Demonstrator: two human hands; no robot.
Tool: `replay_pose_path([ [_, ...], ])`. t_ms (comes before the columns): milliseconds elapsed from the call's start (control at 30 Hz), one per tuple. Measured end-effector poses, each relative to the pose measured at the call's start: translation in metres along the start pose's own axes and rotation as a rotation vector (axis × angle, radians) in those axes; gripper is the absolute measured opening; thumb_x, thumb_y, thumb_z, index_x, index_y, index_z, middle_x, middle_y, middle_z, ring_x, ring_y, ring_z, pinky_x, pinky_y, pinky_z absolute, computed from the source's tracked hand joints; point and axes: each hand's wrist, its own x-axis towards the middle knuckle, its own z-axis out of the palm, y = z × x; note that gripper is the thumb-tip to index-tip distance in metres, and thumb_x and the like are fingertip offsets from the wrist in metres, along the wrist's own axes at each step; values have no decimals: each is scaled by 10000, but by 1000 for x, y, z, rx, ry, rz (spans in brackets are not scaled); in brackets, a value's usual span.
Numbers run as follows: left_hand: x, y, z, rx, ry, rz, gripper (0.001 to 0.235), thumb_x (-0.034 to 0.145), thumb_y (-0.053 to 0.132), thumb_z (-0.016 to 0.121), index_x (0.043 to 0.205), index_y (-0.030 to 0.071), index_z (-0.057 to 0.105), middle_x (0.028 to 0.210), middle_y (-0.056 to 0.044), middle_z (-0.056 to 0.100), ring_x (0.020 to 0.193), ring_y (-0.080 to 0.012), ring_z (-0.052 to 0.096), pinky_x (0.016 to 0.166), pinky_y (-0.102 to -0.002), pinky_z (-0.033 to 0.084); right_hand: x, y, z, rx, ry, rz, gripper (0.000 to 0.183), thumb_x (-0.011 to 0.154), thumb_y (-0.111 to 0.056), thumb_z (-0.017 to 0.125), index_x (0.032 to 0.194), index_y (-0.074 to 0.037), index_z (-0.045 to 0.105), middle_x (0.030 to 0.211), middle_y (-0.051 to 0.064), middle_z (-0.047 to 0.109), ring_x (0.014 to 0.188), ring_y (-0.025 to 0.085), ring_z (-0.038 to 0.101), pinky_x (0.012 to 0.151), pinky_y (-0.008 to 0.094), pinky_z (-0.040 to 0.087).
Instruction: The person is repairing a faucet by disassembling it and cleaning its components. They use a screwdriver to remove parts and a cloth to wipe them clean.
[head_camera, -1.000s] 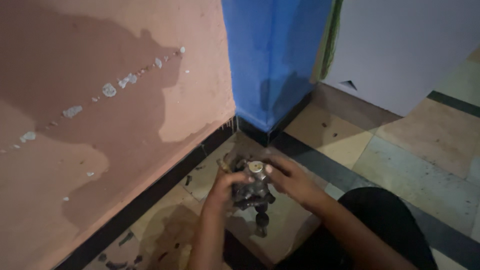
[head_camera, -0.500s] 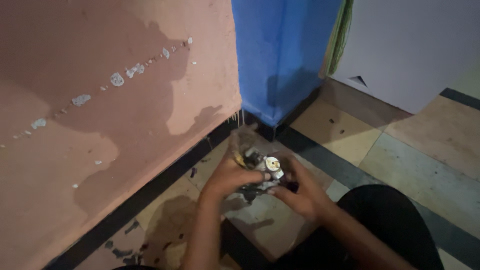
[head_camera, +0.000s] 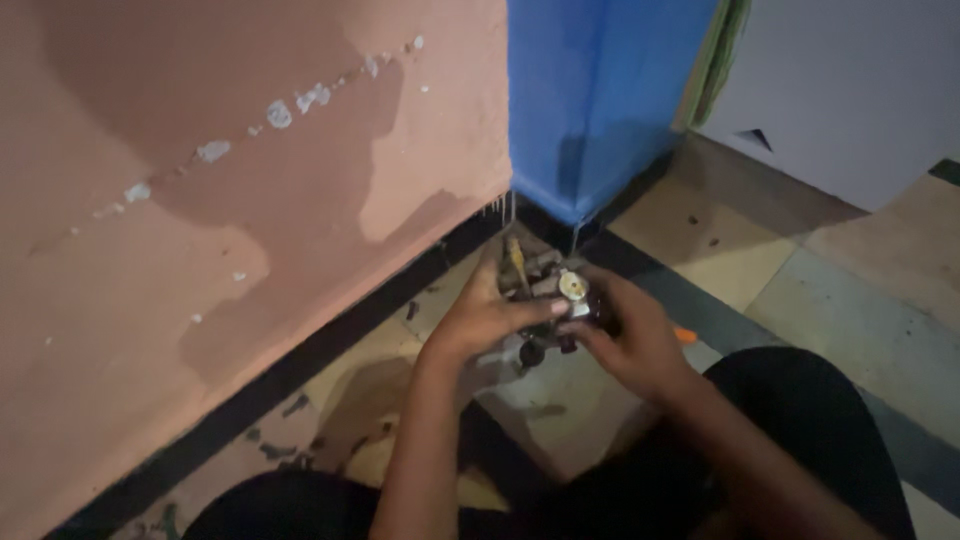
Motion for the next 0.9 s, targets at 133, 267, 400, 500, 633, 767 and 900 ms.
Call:
replay_pose_path([
  [133,-12,14,13,193,144,-36,1100,665,296,952,1529,15,332,1359,-180,632,1288,-318,635,1079,-419,543,0,-1,2,-69,46,-198,661,839,-201,802,1410,-15,528,1237,194,692,1043,280,733,831,379,609],
  [267,-27,44,30,547,396,28,1474,483,391,997,1598,73,85,1572,-248,254,1407,-415,398,1100,-483,434,-5,-5,4,-2,-24,-73,592,847,-167,753,1389,-58,541,1206,183,697,1033,295,751,836,386,628],
  [400,-41,75,42,1020,295,32,1176,481,443,1012,1522,281,489,1665,-179,20,1500,-480,172,1122,-586,312,-5,-9,3,-124,44,-279,555,844,-56,704,1376,-31,548,1304,242,651,1052,379,713,854,425,588],
  [500,-44,77,54,1124,138,-258,925,601,498,977,1424,305,602,1698,-114,18,1572,-457,22,1191,-602,232,-1,-8,6,-176,76,-401,626,754,-31,661,1368,-16,538,1324,272,643,1097,423,690,878,430,565],
  [633,-37,57,52,791,240,-2,838,607,467,960,1320,150,657,1665,-191,119,1510,-404,290,1172,-471,374,-1,0,8,-192,-16,-224,603,841,-134,706,1410,-34,532,1209,227,694,1069,390,707,904,438,548],
  [767,-34,40,43,766,223,36,754,658,436,924,1303,139,669,1670,-187,146,1449,-401,402,1144,-445,427,5,-3,-9,-252,-118,-196,599,884,-155,677,1462,-98,531,1056,187,716,967,375,702,837,451,541],
  [900,-38,29,41,724,230,-52,838,702,423,891,1387,115,519,1623,-114,318,1378,-348,501,1117,-453,427,-2,-16,-32,-343,-55,-300,248,966,-69,618,1207,-104,664,989,155,710,878,327,701,761,429,550],
])
